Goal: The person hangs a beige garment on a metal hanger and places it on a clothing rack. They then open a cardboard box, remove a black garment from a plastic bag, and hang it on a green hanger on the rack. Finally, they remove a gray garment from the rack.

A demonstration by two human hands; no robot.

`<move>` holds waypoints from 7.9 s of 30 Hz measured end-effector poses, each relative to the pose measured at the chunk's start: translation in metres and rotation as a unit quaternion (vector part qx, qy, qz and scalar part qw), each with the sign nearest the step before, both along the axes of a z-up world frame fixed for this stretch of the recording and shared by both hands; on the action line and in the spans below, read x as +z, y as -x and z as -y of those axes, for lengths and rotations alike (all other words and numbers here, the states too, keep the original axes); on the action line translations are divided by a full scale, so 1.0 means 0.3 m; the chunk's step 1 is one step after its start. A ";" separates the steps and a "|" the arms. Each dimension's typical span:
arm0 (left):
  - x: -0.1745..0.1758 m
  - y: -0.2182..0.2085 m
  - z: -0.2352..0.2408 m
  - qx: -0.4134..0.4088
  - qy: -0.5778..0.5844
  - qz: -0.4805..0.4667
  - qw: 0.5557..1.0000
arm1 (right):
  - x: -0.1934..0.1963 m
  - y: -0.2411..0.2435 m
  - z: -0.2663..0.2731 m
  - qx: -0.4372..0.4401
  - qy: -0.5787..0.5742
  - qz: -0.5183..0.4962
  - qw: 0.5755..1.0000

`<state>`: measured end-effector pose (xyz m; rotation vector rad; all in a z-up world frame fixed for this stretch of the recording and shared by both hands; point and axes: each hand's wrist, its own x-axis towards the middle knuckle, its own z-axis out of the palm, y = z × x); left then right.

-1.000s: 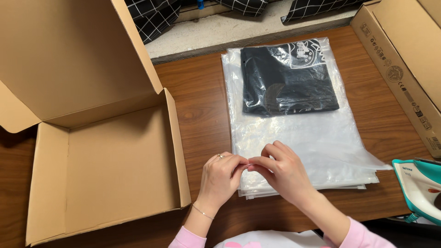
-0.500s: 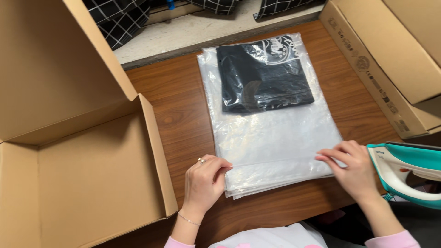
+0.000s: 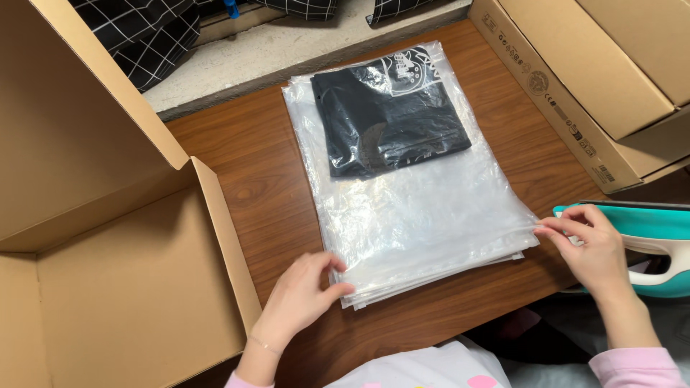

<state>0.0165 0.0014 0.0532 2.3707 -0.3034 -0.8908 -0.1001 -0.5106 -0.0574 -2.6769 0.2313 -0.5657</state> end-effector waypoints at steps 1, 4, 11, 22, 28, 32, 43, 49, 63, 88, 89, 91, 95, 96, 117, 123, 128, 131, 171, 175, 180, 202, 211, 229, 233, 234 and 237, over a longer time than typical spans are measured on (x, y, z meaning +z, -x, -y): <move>0.010 -0.006 0.045 -0.001 -0.001 -0.001 1.000 | 0.005 0.009 -0.001 -0.001 -0.001 -0.001 1.000; -0.018 -0.018 0.190 -0.051 0.048 0.073 0.995 | 0.006 0.012 0.002 0.014 -0.008 -0.007 1.000; -0.315 0.000 0.439 -0.215 0.060 0.278 0.934 | -0.010 0.024 -0.006 0.007 -0.003 -0.010 1.000; -0.279 0.024 0.390 -0.132 0.149 0.338 0.920 | 0.201 0.004 -0.263 0.043 0.077 0.044 0.995; -0.196 0.040 0.381 -0.098 0.239 0.534 0.805 | 0.072 -0.195 -0.622 0.147 -0.270 -0.155 0.939; -0.145 0.049 0.366 -0.128 0.253 0.581 0.763 | 0.113 -0.483 -0.755 -0.157 -0.813 -0.086 0.554; -0.164 -0.467 0.287 -0.101 0.223 0.411 0.878 | -0.143 -0.832 -0.684 -0.159 -0.849 -0.114 0.491; -0.270 -0.912 0.333 -0.094 -0.002 0.330 0.940 | -0.188 -0.853 -0.691 -0.234 -0.725 -0.070 0.644; -0.389 -1.175 0.362 -0.178 -0.233 0.294 0.910 | 0.278 -0.476 -0.918 -0.402 -0.713 -0.013 0.574; -0.445 -0.802 0.430 -0.120 -0.091 0.364 0.919 | 0.643 0.504 -0.636 -0.424 -0.568 0.087 0.700; -0.441 -0.709 0.448 -0.136 0.050 0.306 0.941 | 0.652 0.479 -0.595 -0.399 -0.573 0.065 0.713; -0.384 -0.549 0.452 -0.129 0.182 0.258 0.940 | 0.686 0.355 -0.578 -0.352 -0.584 0.034 0.731; -0.167 -0.317 0.413 0.016 0.362 -0.308 0.879 | 0.841 0.003 -0.688 -0.247 -0.670 0.042 0.699; -0.111 -0.273 0.405 0.174 0.450 -0.518 0.706 | 0.884 -0.079 -0.720 -0.259 -0.700 0.026 0.665; -0.370 -0.691 0.302 0.211 0.182 0.124 0.952 | 0.394 -0.752 -0.328 -0.126 -0.387 -0.342 0.847; -0.222 -0.925 0.438 0.080 0.104 0.276 0.952 | 0.100 -1.246 -0.356 0.075 -0.157 -0.111 0.978; -0.355 -1.126 0.414 0.033 -0.046 0.265 0.962 | -0.033 -1.456 -0.404 0.153 0.041 -0.127 0.979; -0.396 -1.163 0.377 0.034 -0.108 0.241 0.964 | -0.074 -1.526 -0.326 0.086 0.062 -0.155 0.982; -0.351 0.043 1.125 -0.253 0.117 0.338 0.899 | -0.053 0.001 -0.068 -0.019 -0.502 0.027 0.865; -0.404 0.048 1.144 -0.244 0.143 0.403 0.870 | -0.202 0.013 -0.026 -0.037 -0.471 0.045 0.880; -0.392 0.046 1.117 -0.250 0.162 0.422 0.856 | -0.175 0.000 -0.078 -0.035 -0.410 0.086 0.907; -0.245 0.069 0.007 -0.089 0.023 0.370 0.925 | -0.212 -0.010 -0.075 -0.032 -0.416 0.077 0.905; -0.074 -0.101 0.125 0.000 -0.038 0.097 0.995 | 0.159 -0.081 -0.204 -0.085 -0.229 -0.042 0.969; -0.255 -0.166 0.259 0.380 0.385 -0.170 0.824 | 0.106 -0.406 -0.468 -0.038 -0.774 -0.126 0.619; -0.067 0.051 0.121 0.361 0.453 -0.167 0.798 | 0.288 -0.288 -0.609 0.034 -0.820 -0.061 0.568; -0.007 0.119 0.080 0.355 0.470 -0.166 0.791 | 0.340 -0.250 -0.656 0.065 -0.830 -0.041 0.552; 0.107 0.319 -0.053 0.335 0.498 -0.116 0.791 | 0.393 -0.135 -0.759 0.140 -0.830 -0.052 0.538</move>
